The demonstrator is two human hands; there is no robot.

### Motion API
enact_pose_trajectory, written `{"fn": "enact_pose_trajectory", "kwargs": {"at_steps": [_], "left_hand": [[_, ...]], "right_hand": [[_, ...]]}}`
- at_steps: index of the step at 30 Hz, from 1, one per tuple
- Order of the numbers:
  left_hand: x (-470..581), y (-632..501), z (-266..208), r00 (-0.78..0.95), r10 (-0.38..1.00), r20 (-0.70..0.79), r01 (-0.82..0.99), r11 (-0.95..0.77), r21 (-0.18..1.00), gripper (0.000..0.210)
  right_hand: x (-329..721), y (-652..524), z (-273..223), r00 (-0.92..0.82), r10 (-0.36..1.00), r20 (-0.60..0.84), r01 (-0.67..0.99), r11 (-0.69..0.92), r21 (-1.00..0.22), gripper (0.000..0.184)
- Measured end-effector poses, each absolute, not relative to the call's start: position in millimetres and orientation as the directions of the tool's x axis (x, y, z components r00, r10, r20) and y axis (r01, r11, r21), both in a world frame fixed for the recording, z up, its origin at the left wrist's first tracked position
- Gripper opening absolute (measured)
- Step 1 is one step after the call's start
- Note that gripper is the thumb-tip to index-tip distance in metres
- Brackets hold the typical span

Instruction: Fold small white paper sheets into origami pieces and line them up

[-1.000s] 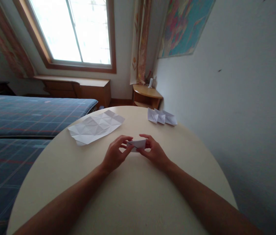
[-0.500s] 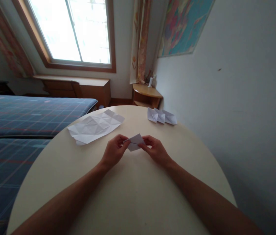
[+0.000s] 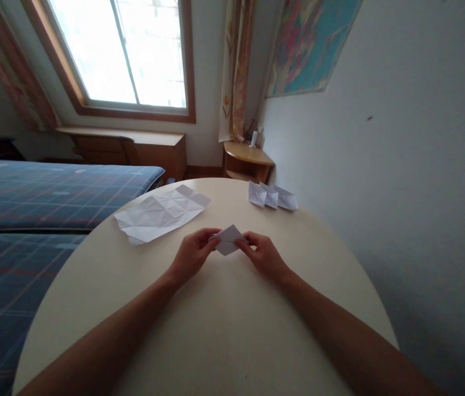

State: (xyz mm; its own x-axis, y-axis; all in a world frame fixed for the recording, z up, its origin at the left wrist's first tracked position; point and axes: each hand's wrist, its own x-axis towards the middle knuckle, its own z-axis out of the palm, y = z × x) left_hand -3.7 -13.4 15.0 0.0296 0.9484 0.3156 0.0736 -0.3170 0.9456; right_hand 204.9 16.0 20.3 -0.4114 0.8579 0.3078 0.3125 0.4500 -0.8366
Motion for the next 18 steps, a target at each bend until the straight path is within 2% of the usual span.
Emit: {"fn": "enact_pose_trajectory", "kwargs": {"at_steps": [4, 8, 14, 18], "left_hand": [[-5.2, -12.6, 13.5, 0.024, 0.951, 0.309, 0.144, -0.309, 0.940, 0.027], [-6.5, -11.6, 14.1, 0.005, 0.954, 0.300, 0.140, -0.298, 0.944, 0.026], [-10.7, -8.7, 14.3, -0.033, 0.964, 0.263, 0.129, -0.256, 0.958, 0.032], [-11.6, -7.2, 13.8, -0.031, 0.966, 0.257, 0.106, -0.252, 0.962, 0.035]], "right_hand": [[206.7, 18.1, 21.0, -0.406, 0.860, 0.310, 0.369, 0.464, -0.805, 0.027], [208.4, 19.7, 20.3, -0.418, 0.865, 0.278, 0.328, 0.429, -0.842, 0.029], [208.6, 22.2, 18.0, -0.366, 0.902, 0.230, 0.282, 0.343, -0.896, 0.035], [207.5, 22.8, 19.1, -0.363, 0.899, 0.245, 0.274, 0.354, -0.894, 0.033]]}}
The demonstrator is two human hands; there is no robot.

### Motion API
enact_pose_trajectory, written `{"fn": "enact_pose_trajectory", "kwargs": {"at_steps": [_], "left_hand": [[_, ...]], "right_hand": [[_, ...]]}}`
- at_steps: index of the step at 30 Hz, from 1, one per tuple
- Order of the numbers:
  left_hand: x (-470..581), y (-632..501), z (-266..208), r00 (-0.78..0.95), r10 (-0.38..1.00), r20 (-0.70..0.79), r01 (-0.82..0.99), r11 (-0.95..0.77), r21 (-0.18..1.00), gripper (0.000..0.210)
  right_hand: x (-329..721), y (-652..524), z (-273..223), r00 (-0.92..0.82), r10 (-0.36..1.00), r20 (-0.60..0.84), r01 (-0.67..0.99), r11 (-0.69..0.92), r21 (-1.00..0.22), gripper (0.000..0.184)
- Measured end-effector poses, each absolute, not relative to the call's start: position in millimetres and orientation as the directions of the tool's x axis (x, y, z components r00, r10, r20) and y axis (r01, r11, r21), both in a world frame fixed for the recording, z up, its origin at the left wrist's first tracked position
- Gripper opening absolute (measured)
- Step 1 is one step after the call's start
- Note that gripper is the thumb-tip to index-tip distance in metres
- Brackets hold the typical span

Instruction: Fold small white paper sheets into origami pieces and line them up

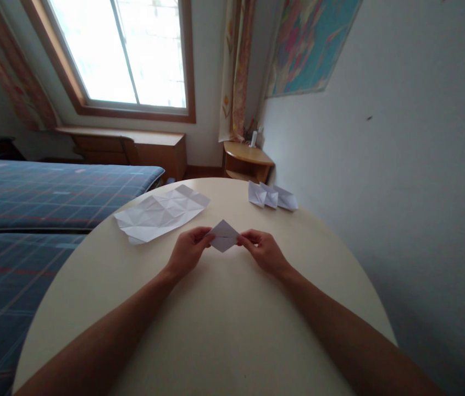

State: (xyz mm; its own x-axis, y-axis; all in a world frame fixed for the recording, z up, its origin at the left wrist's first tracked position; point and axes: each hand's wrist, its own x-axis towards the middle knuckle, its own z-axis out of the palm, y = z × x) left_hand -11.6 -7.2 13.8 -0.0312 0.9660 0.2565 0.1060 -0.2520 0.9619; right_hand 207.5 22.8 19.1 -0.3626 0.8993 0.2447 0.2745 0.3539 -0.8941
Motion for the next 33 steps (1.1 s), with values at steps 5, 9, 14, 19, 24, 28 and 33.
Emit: {"fn": "enact_pose_trajectory", "kwargs": {"at_steps": [5, 9, 14, 19, 24, 28, 33], "left_hand": [[-11.7, -7.0, 13.8, -0.040, 0.969, 0.245, 0.059, -0.243, 0.968, 0.038], [-12.1, -7.1, 13.0, -0.032, 0.966, 0.257, 0.063, -0.255, 0.965, 0.038], [-11.0, -7.8, 13.0, -0.021, 0.966, 0.256, 0.068, -0.254, 0.965, 0.035], [-9.7, -10.9, 17.8, -0.029, 0.959, 0.283, 0.114, -0.278, 0.954, 0.031], [-10.2, -11.5, 19.5, -0.085, 0.949, 0.303, 0.122, -0.292, 0.949, 0.031], [-11.3, -11.0, 19.4, -0.100, 0.938, 0.332, 0.141, -0.317, 0.938, 0.027], [-9.8, -13.2, 20.1, -0.071, 0.930, 0.361, 0.194, -0.343, 0.919, 0.023]], "right_hand": [[209.0, 22.4, 20.4, -0.392, 0.876, 0.280, 0.272, 0.401, -0.875, 0.034], [210.6, 21.3, 20.0, -0.390, 0.875, 0.286, 0.301, 0.414, -0.859, 0.030], [209.4, 20.7, 19.8, -0.354, 0.896, 0.269, 0.304, 0.382, -0.873, 0.026], [208.6, 22.7, 16.9, -0.317, 0.909, 0.271, 0.257, 0.357, -0.898, 0.025], [211.4, 24.7, 14.5, -0.280, 0.915, 0.292, 0.274, 0.367, -0.889, 0.025], [212.2, 21.0, 18.2, -0.330, 0.888, 0.320, 0.377, 0.435, -0.818, 0.025], [210.0, 15.1, 24.0, -0.409, 0.846, 0.341, 0.387, 0.499, -0.775, 0.024]]}}
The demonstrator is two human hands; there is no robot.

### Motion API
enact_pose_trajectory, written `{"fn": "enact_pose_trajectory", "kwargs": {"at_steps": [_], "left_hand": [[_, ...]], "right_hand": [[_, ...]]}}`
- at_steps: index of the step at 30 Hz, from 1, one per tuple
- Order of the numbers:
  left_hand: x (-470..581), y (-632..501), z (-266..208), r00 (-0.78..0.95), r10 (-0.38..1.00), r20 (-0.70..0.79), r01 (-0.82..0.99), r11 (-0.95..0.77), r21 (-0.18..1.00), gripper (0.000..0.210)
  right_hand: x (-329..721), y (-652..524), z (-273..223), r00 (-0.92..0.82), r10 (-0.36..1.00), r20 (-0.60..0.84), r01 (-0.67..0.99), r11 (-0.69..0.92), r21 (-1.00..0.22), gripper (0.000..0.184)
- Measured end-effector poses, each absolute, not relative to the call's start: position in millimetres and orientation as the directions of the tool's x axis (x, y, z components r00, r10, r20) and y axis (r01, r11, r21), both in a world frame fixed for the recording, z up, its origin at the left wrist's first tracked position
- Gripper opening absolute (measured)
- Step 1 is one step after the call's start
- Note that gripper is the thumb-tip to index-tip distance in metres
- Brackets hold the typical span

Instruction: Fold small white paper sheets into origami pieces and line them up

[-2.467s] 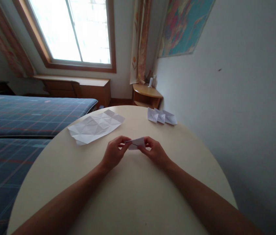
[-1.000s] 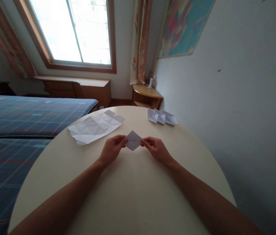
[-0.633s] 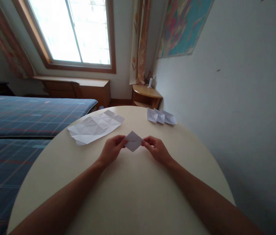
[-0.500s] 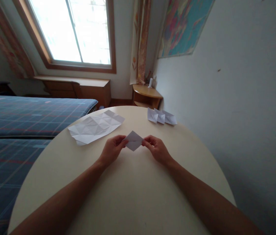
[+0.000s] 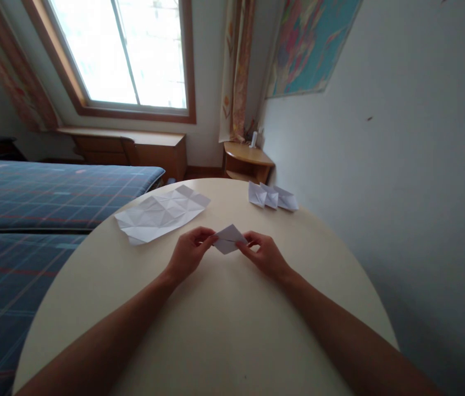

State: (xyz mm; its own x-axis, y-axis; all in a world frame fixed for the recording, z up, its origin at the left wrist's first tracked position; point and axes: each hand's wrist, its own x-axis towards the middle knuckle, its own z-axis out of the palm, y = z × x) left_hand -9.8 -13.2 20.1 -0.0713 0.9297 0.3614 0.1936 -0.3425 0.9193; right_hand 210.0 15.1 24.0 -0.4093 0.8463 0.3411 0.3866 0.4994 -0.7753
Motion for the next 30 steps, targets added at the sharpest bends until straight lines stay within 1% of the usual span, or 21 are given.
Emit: {"fn": "enact_pose_trajectory", "kwargs": {"at_steps": [8, 18, 24, 30], "left_hand": [[-7.5, -15.0, 19.1, -0.035, 0.932, 0.360, 0.213, -0.345, 0.914, 0.022], [-7.2, -16.0, 17.2, -0.029, 0.927, 0.373, 0.258, -0.354, 0.899, 0.022], [-7.1, -15.1, 17.1, -0.046, 0.923, 0.383, 0.261, -0.359, 0.896, 0.021], [-7.5, -13.0, 18.8, -0.110, 0.916, 0.387, 0.277, -0.345, 0.897, 0.021]], "right_hand": [[209.1, 14.8, 24.5, -0.435, 0.836, 0.335, 0.389, 0.510, -0.767, 0.023], [207.7, 13.2, 24.3, -0.447, 0.835, 0.320, 0.409, 0.509, -0.758, 0.025], [207.4, 13.8, 26.5, -0.419, 0.850, 0.319, 0.404, 0.489, -0.773, 0.026], [209.1, 17.9, 24.5, -0.351, 0.883, 0.311, 0.391, 0.440, -0.809, 0.028]]}}
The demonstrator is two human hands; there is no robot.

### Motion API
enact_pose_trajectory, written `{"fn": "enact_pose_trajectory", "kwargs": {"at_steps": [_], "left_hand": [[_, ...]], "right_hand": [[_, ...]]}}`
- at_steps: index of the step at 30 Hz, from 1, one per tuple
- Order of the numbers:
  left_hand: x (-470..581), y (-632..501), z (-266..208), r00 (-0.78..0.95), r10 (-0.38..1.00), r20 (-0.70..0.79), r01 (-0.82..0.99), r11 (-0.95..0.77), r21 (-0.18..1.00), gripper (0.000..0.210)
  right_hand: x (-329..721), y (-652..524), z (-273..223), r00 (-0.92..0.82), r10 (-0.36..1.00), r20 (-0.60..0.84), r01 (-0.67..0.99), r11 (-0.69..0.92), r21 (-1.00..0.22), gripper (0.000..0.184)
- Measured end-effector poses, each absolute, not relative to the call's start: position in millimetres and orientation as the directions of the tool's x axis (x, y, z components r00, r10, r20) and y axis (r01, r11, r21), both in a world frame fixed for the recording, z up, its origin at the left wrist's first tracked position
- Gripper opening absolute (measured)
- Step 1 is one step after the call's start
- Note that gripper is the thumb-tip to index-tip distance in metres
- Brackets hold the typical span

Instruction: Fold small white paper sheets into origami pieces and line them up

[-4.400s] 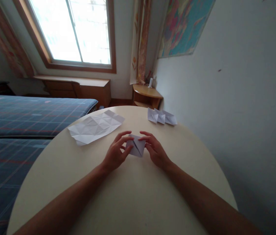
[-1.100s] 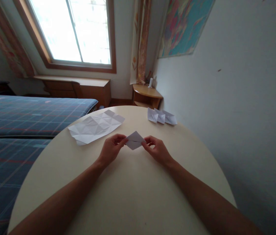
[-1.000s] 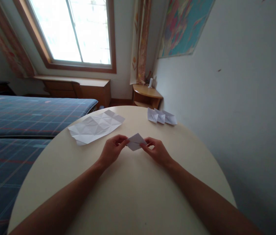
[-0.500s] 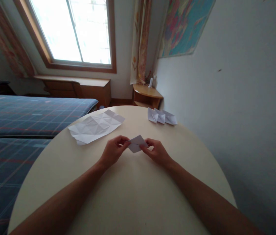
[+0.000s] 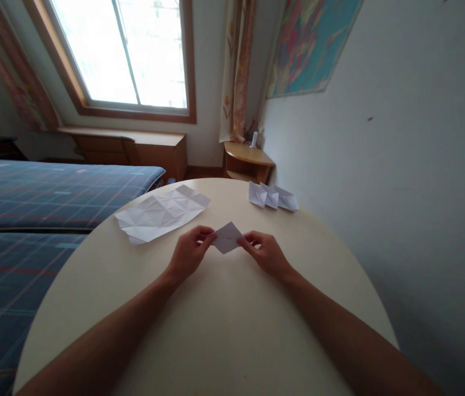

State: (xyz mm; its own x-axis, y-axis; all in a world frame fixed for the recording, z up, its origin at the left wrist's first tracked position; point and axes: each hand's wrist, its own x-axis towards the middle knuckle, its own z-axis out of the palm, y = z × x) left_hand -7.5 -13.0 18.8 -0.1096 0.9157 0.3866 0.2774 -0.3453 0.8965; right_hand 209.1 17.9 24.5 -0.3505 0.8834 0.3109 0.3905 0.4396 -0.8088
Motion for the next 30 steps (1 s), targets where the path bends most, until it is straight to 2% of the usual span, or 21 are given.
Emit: {"fn": "enact_pose_trajectory", "kwargs": {"at_steps": [10, 17, 21, 22, 24, 27, 30], "left_hand": [[-11, -10, 17, -0.170, 0.897, 0.408, 0.330, -0.338, 0.881, 0.030], [-12, -8, 15, -0.167, 0.905, 0.390, 0.203, -0.356, 0.912, 0.038], [-14, -7, 13, -0.182, 0.883, 0.433, 0.259, -0.382, 0.887, 0.032], [-14, -8, 13, -0.183, 0.867, 0.464, 0.307, -0.398, 0.864, 0.028], [-14, -12, 14, -0.155, 0.814, 0.560, 0.427, -0.456, 0.781, 0.019], [-12, -19, 16, -0.026, 0.695, 0.718, 0.594, -0.567, 0.571, 0.009], [-11, -24, 18, 0.113, 0.596, 0.795, 0.691, -0.622, 0.368, 0.006]], "right_hand": [[210, 19, 25, -0.348, 0.885, 0.309, 0.392, 0.437, -0.810, 0.024], [211, 22, 21, -0.295, 0.899, 0.324, 0.366, 0.420, -0.831, 0.029], [210, 21, 19, -0.352, 0.863, 0.362, 0.451, 0.495, -0.743, 0.021], [210, 20, 19, -0.360, 0.841, 0.404, 0.474, 0.538, -0.697, 0.019], [210, 17, 21, -0.345, 0.777, 0.527, 0.503, 0.627, -0.595, 0.028], [211, 10, 28, -0.347, 0.632, 0.694, 0.524, 0.744, -0.415, 0.044], [211, 4, 34, -0.426, 0.493, 0.759, 0.507, 0.825, -0.252, 0.038]]}}
